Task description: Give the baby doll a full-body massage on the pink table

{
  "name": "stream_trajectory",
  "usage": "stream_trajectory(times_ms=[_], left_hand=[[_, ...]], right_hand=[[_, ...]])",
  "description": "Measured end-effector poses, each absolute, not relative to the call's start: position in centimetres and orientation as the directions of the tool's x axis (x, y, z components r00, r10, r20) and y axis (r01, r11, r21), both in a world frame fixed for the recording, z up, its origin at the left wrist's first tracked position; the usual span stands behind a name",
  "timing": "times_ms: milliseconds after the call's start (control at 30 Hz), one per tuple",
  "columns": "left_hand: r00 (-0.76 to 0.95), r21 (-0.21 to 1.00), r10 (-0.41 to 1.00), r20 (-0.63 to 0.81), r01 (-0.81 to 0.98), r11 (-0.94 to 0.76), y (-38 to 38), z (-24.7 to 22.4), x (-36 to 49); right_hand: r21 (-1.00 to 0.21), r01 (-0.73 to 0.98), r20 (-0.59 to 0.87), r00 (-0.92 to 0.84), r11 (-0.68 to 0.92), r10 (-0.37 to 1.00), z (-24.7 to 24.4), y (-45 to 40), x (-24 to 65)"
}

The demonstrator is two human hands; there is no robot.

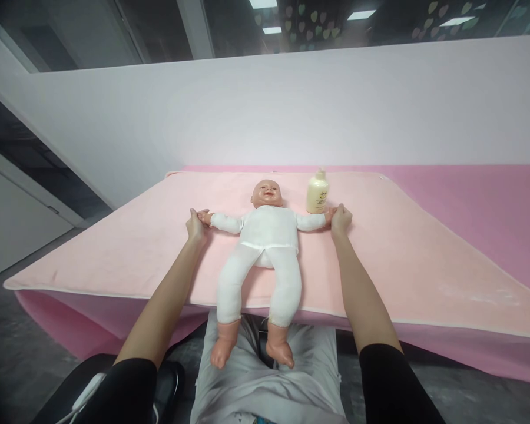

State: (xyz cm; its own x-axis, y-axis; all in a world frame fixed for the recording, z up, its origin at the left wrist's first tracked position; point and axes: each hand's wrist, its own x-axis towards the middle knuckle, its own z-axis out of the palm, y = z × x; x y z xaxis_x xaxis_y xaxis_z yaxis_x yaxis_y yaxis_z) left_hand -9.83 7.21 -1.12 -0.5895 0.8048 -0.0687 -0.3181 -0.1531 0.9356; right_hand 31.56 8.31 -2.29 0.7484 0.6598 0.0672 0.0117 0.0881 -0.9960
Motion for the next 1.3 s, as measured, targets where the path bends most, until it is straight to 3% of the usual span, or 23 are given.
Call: stream_trajectory(times_ms=[200, 500, 833, 1067, 1300], left_hand=[[-0.548, 0.916, 0.829, -0.108, -0.380, -0.132, 7.1, -0.9, -9.9], [-0.503, 0.940, 0.864, 0.033, -0.278, -0.198, 7.0, -1.5, -9.7], [-0.510, 0.928, 0.854, -0.101, -0.357, -0.103, 6.6, -0.5, -9.7], [-0.474, 0.850, 0.868, -0.145, -0.509, -0.136, 6.6, -0.2, -9.5], [-0.532, 0.906, 0.840, -0.106, -0.400, -0.139, 6.9, -0.6, -9.6]], right_hand=[[-0.993, 0.036, 0.105, 0.738, 0.116, 0.667, -2.6, 8.5, 31.7], [-0.995, 0.044, 0.096, 0.721, 0.092, 0.686, -2.3, 8.0, 31.5], [-0.995, 0.003, 0.067, 0.745, 0.097, 0.664, -2.6, 8.5, 31.7], [-0.990, -0.045, 0.055, 0.739, 0.130, 0.672, -2.7, 8.9, 31.9], [-0.996, 0.004, 0.064, 0.748, 0.092, 0.660, -2.9, 8.8, 31.9]])
